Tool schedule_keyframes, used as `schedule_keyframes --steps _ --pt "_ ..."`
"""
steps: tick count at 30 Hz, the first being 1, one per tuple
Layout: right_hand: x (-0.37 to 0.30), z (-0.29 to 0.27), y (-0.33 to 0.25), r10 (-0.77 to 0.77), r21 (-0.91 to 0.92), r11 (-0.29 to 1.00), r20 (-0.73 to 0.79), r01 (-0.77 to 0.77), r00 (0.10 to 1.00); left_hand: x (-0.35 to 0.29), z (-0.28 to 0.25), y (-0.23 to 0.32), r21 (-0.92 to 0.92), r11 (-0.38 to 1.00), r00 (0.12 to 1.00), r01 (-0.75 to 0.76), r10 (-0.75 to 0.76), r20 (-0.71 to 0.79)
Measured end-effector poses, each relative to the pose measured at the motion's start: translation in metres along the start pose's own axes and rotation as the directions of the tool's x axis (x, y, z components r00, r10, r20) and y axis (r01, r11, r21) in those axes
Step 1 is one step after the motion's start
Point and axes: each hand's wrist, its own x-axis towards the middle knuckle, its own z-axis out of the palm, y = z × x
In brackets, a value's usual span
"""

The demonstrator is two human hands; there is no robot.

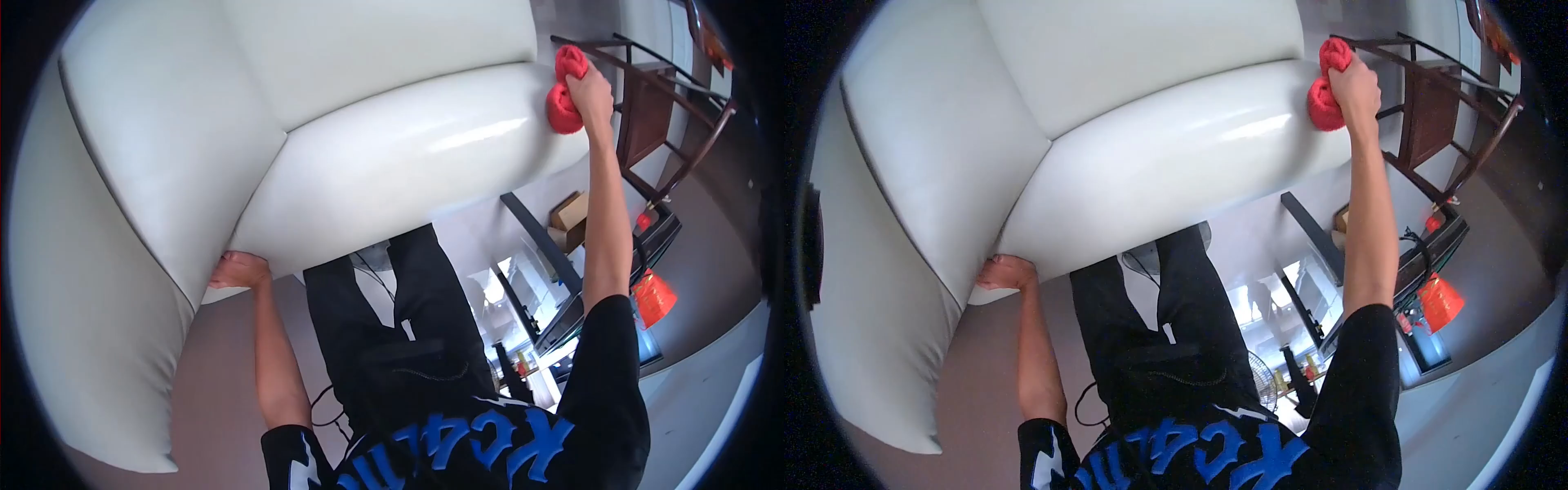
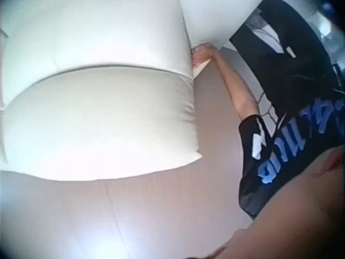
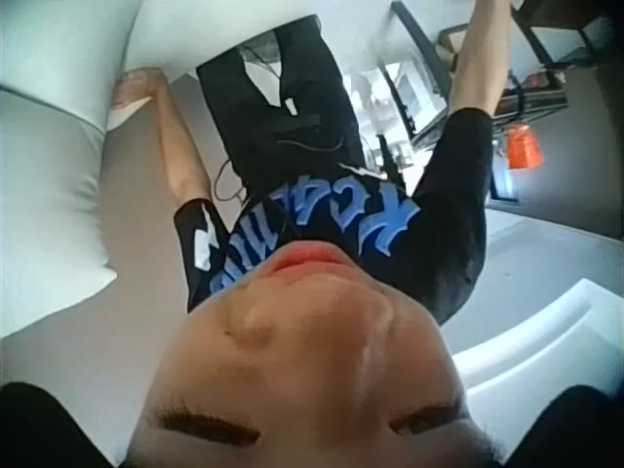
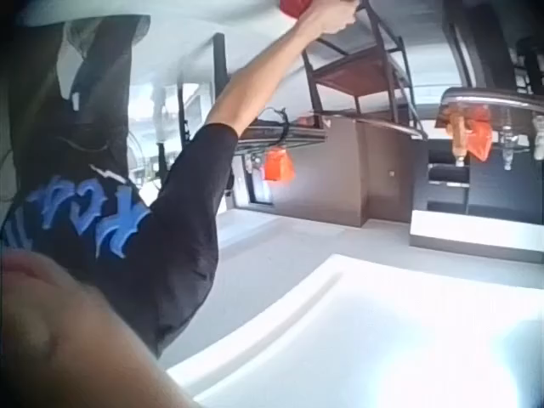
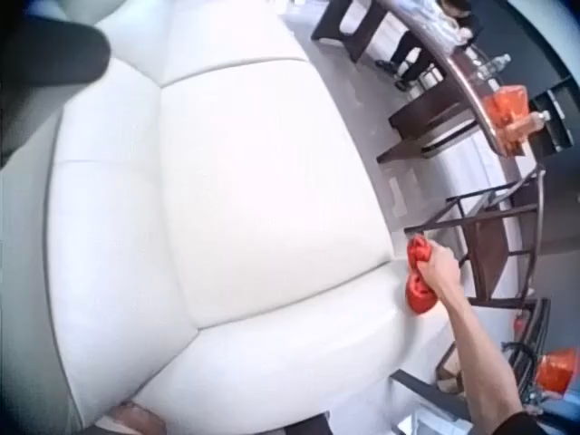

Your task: Cleaning a white sofa, a wooden chair, and an electric fan using a red cloth.

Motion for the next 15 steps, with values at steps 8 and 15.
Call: schedule_keyframes --steps 8,15 --pt "-0.225 0.101 -0.251 -0.844 0.523 0.523 0.206 0.673 0.495 0.016 -0.047 0.013 0.071 0.997 0.964 0.016 -0.034 0.264" --pt "-0.156 0.085 -0.213 -0.739 0.162 0.655 0.339 0.738 0.582 0.016 -0.063 0.005 -0.062 0.991 0.932 0.120 -0.091 0.350"
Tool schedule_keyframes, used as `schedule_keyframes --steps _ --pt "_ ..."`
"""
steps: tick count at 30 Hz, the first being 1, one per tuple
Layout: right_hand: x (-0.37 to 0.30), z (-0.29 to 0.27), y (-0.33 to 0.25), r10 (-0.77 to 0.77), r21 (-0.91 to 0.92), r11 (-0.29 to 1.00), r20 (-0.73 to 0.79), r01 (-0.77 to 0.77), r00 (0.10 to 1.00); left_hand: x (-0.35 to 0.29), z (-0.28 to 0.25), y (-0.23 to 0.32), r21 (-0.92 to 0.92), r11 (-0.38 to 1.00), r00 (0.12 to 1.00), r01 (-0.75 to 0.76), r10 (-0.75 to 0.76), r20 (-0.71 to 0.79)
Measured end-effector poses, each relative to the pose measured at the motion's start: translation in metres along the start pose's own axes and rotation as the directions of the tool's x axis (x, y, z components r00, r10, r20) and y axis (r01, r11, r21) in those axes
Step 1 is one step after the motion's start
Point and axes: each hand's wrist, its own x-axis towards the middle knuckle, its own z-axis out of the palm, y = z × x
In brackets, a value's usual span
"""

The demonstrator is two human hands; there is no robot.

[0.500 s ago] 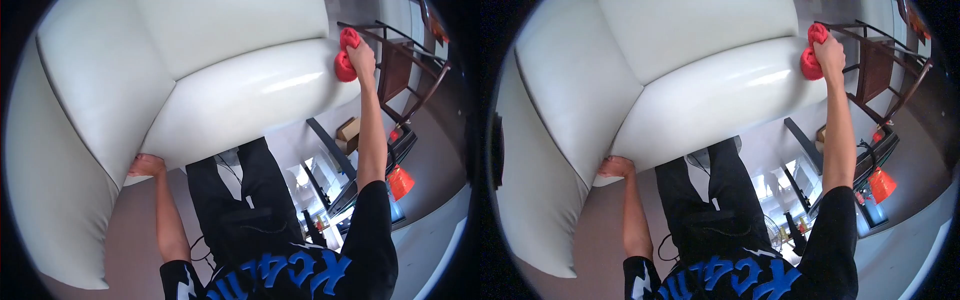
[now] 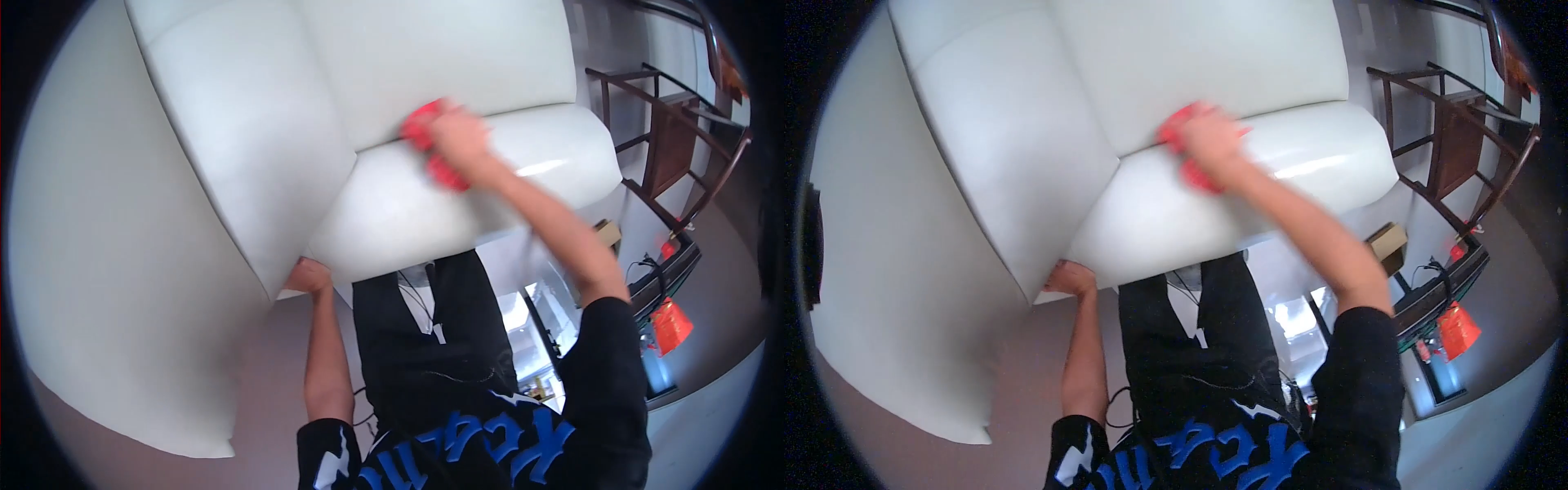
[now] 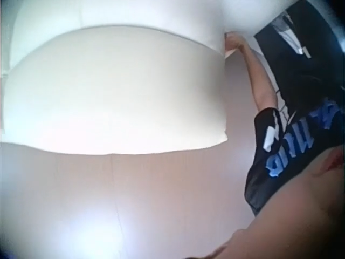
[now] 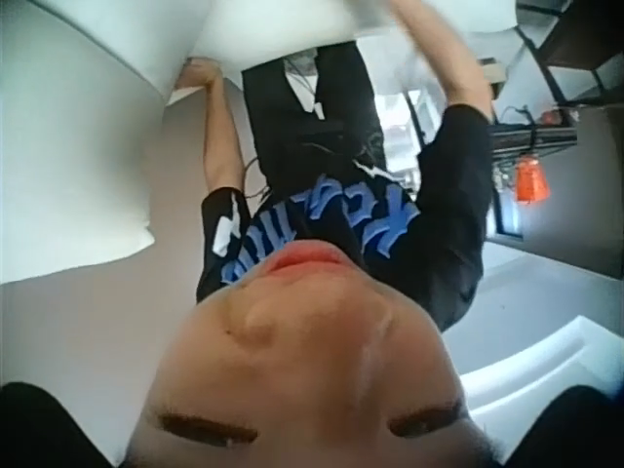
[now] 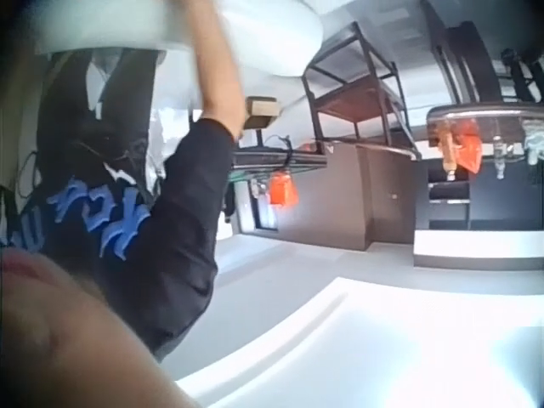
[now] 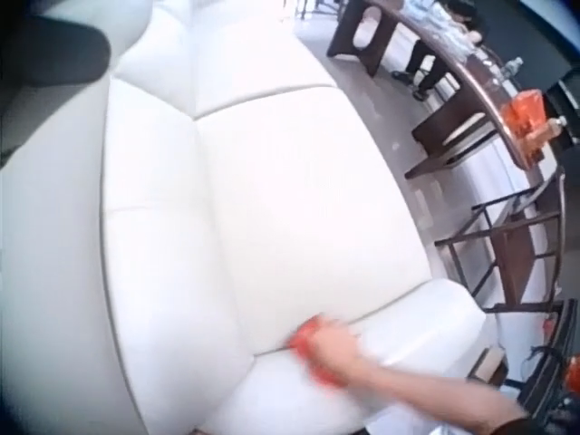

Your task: Cleaning a white sofa, a wooden chair, and an electric fan using a red cloth.

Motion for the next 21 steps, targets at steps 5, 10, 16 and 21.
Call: schedule_keyframes --steps 5,10,16,21 --pt "-0.021 -0.097 0.174 0.115 -0.415 0.871 -0.349 -0.264 0.930 0.004 -0.018 0.011 -0.149 0.968 0.966 0.202 -0.172 0.193" --pt "0.048 -0.155 0.248 0.293 0.118 0.937 -0.778 -0.327 0.556 -0.008 0.001 -0.008 0.088 0.993 0.988 -0.081 0.091 -0.122" --pt "0.185 -0.112 0.033 -0.044 -0.110 0.985 -0.904 -0.131 0.425 -0.012 0.006 -0.015 0.400 0.896 0.974 -0.190 0.120 0.193" --pt "0.074 0.078 -0.054 -0.478 -0.270 0.879 -0.481 0.394 0.735 -0.004 -0.027 0.007 0.463 0.886 0.857 -0.032 -0.214 0.469"
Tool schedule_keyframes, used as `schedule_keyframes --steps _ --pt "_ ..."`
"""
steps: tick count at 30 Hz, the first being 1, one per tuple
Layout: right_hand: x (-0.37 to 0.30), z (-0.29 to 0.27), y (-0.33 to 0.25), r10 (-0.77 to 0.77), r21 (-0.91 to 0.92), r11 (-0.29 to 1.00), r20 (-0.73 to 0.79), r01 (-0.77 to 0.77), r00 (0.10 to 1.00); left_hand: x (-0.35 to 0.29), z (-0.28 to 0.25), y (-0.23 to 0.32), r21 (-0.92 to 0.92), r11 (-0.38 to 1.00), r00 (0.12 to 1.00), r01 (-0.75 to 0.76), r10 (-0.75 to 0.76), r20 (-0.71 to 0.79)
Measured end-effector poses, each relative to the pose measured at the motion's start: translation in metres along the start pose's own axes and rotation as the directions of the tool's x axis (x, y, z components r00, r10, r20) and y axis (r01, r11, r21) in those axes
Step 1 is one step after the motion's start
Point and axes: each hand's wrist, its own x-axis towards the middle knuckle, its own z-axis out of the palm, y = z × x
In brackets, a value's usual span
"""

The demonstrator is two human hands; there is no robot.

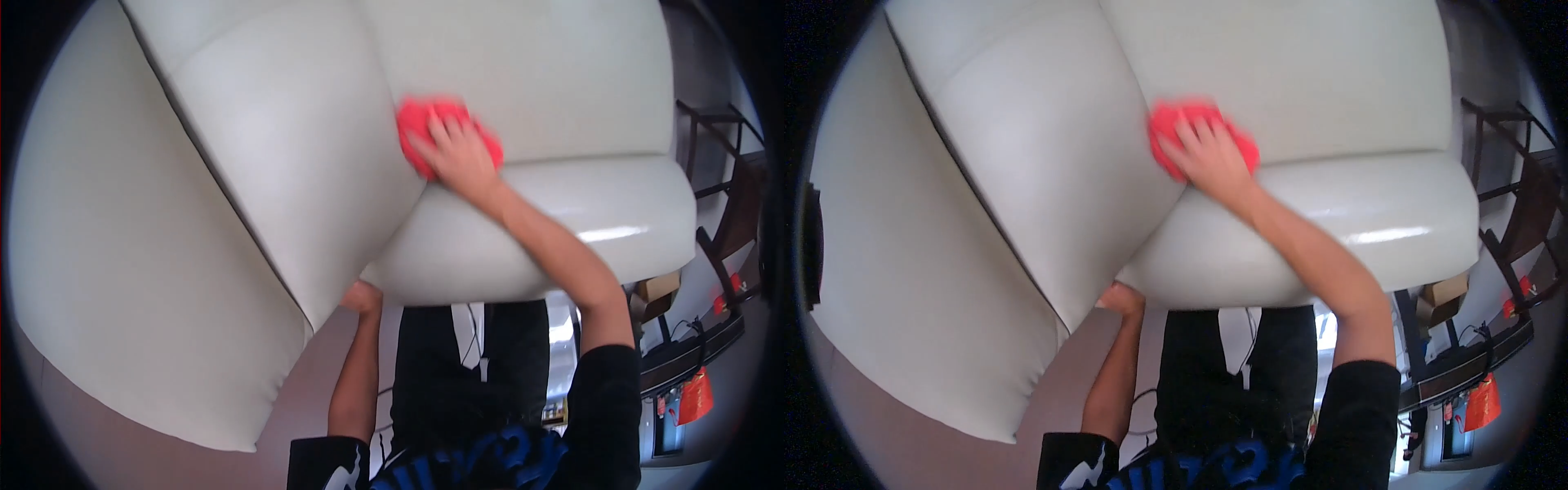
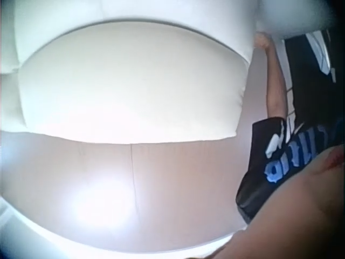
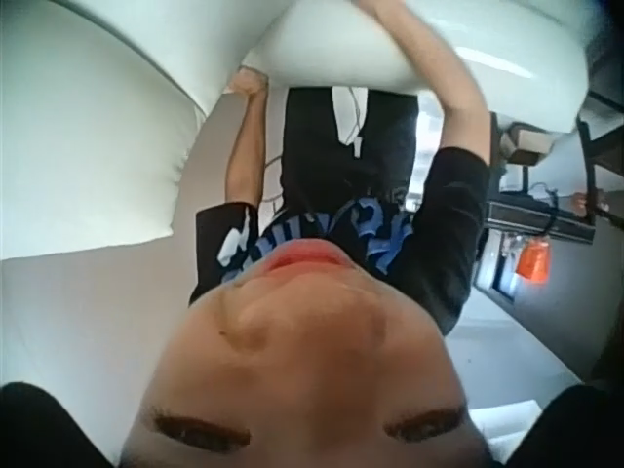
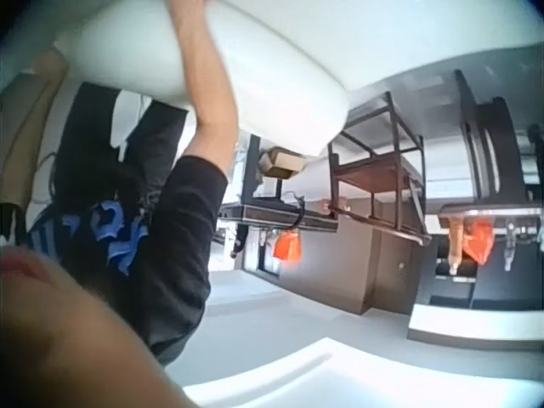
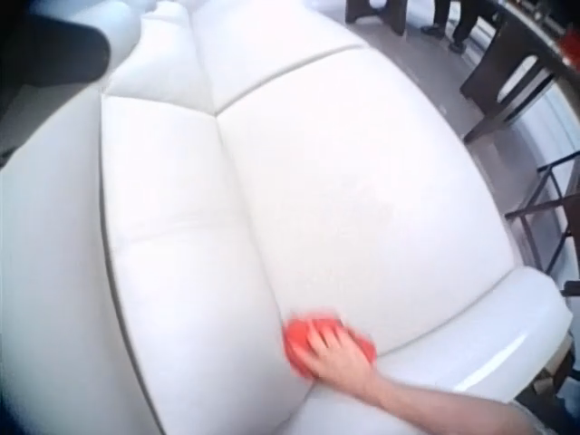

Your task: Cleaning a white sofa, a wooden chair, and an electric fan using a red cloth.

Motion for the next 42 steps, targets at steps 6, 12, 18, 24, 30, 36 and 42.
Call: schedule_keyframes --steps 6,12,18,24,30,36,42 --pt "0.100 -0.066 0.122 0.145 0.266 0.944 0.203 -0.197 0.968 0.007 0.031 -0.024 -0.171 0.985 0.997 -0.010 0.023 0.072" --pt "0.162 -0.083 0.137 0.601 -0.301 0.798 0.326 -0.522 0.730 0.013 0.109 -0.046 0.451 0.892 0.955 0.043 0.096 -0.281" --pt "0.076 -0.061 0.093 -0.264 0.158 0.961 0.291 0.226 0.919 0.012 0.132 -0.049 -0.314 0.931 0.974 -0.188 0.134 -0.185" --pt "0.088 -0.069 0.100 0.550 -0.172 0.830 0.100 -0.530 0.829 -0.002 0.119 -0.048 -0.455 0.873 0.980 -0.175 0.108 -0.169" --pt "0.108 -0.094 0.129 0.134 -0.262 0.964 0.308 -0.051 0.942 -0.014 0.107 -0.053 -0.583 0.781 0.934 -0.223 0.000 -0.357" --pt "0.116 -0.077 0.113 0.303 -0.325 0.897 -0.045 -0.301 0.952 -0.013 0.077 -0.043 -0.613 0.741 0.918 -0.272 0.010 -0.395" --pt "0.097 -0.081 0.087 -0.397 -0.033 0.890 0.437 0.455 0.807 -0.010 0.044 -0.039 -0.453 0.820 0.853 -0.348 0.077 -0.516"
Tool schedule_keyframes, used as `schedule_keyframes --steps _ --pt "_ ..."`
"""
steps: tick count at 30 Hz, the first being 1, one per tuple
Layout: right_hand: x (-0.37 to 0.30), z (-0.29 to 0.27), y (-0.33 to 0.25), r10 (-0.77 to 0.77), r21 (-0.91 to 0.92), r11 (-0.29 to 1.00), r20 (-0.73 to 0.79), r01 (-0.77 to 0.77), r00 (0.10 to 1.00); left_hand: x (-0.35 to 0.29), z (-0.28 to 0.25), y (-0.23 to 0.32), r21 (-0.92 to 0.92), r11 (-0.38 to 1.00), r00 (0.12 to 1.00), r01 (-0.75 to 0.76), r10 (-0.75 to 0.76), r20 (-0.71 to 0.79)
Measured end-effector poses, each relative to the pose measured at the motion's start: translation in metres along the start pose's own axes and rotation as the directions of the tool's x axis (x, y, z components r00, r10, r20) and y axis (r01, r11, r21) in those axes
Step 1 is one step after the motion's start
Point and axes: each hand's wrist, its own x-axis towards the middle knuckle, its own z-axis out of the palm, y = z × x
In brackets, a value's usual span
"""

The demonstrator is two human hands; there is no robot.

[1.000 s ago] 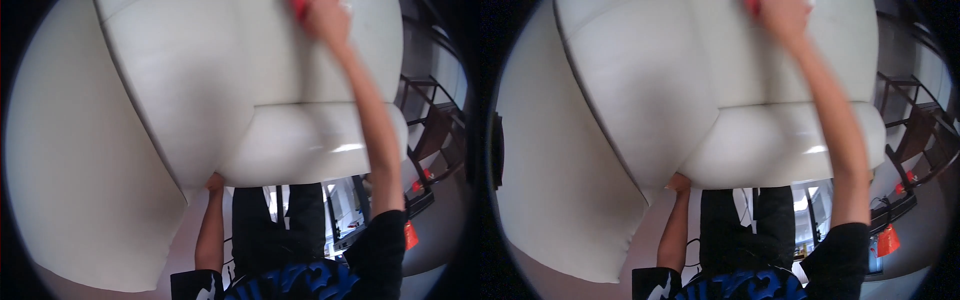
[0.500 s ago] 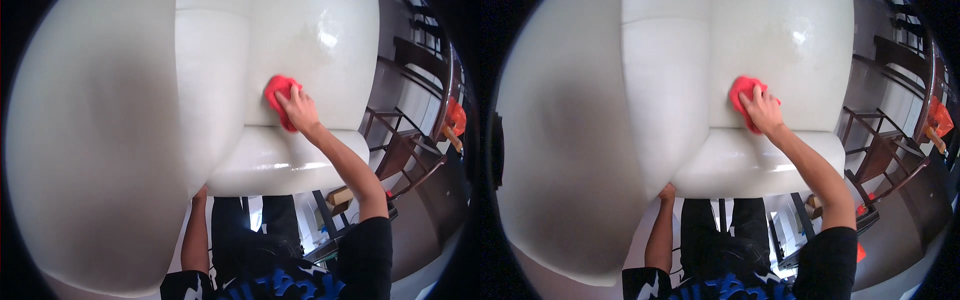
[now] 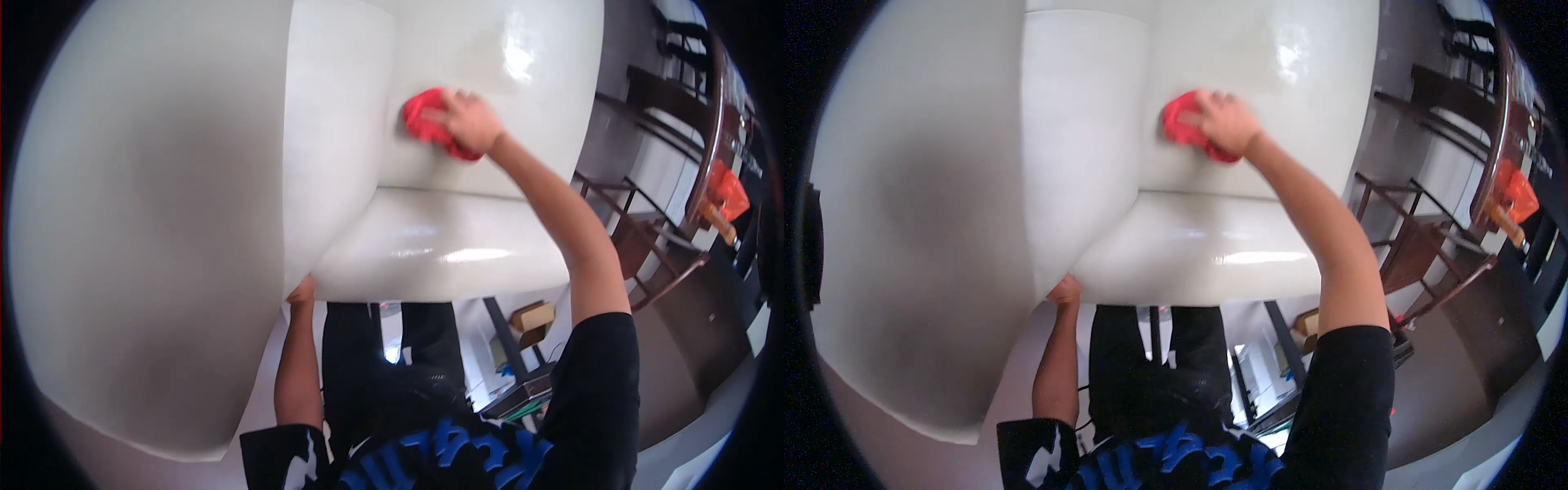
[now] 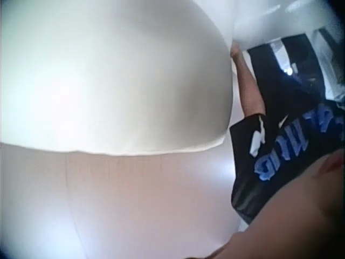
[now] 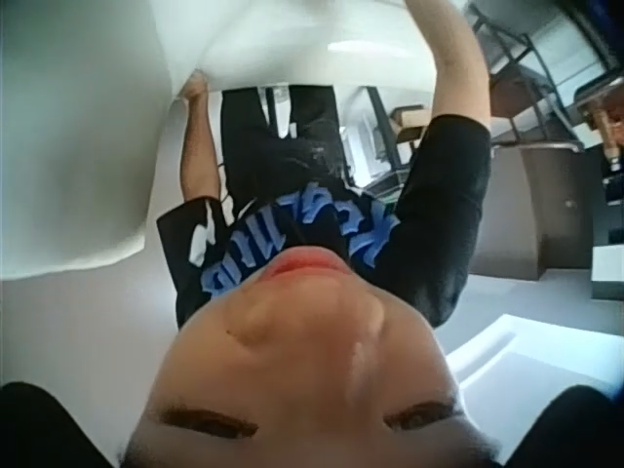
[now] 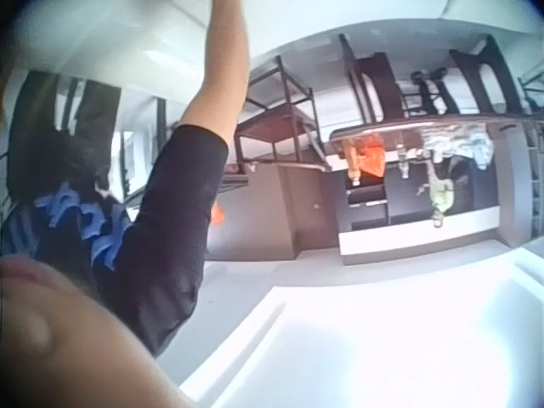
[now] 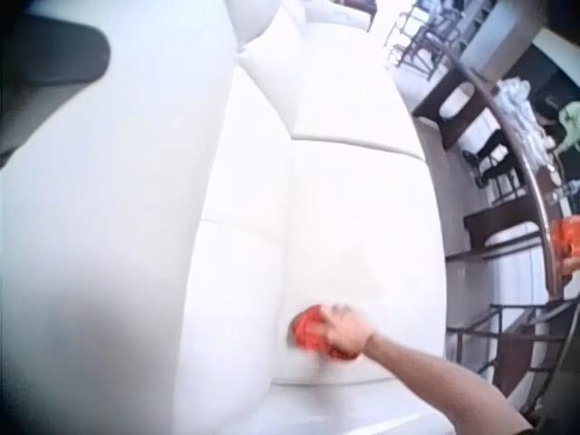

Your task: Cleaning a white sofa, a wooden chair, and an electric fan using a red cloth.

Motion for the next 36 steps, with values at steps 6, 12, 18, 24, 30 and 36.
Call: schedule_keyframes --steps 6,12,18,24,30,36 --pt "0.109 -0.052 0.055 0.701 0.456 0.709 -0.540 -0.538 0.466 0.014 0.029 -0.013 0.235 0.950 0.967 -0.207 0.236 -0.101" --pt "-0.002 0.057 -0.087 0.421 0.364 0.879 -0.289 -0.308 0.860 0.003 0.013 -0.014 0.281 0.959 0.979 0.039 -0.094 0.184" --pt "-0.126 0.060 -0.026 -0.209 0.223 0.938 -0.250 0.266 0.945 0.035 -0.020 0.003 0.303 0.929 0.838 0.210 -0.331 0.435" --pt "-0.182 0.059 0.001 -0.169 0.177 0.962 -0.210 0.207 0.963 0.035 0.013 -0.029 0.210 0.974 0.996 0.089 -0.091 0.001" --pt "-0.222 0.041 0.010 -0.010 0.174 0.985 0.012 0.008 1.000 0.022 0.033 -0.061 0.169 0.978 0.992 0.125 -0.118 -0.050" --pt "-0.246 -0.004 0.015 0.123 -0.030 0.992 0.134 -0.120 0.983 0.002 0.051 -0.060 0.028 0.991 0.988 0.129 -0.126 -0.093"
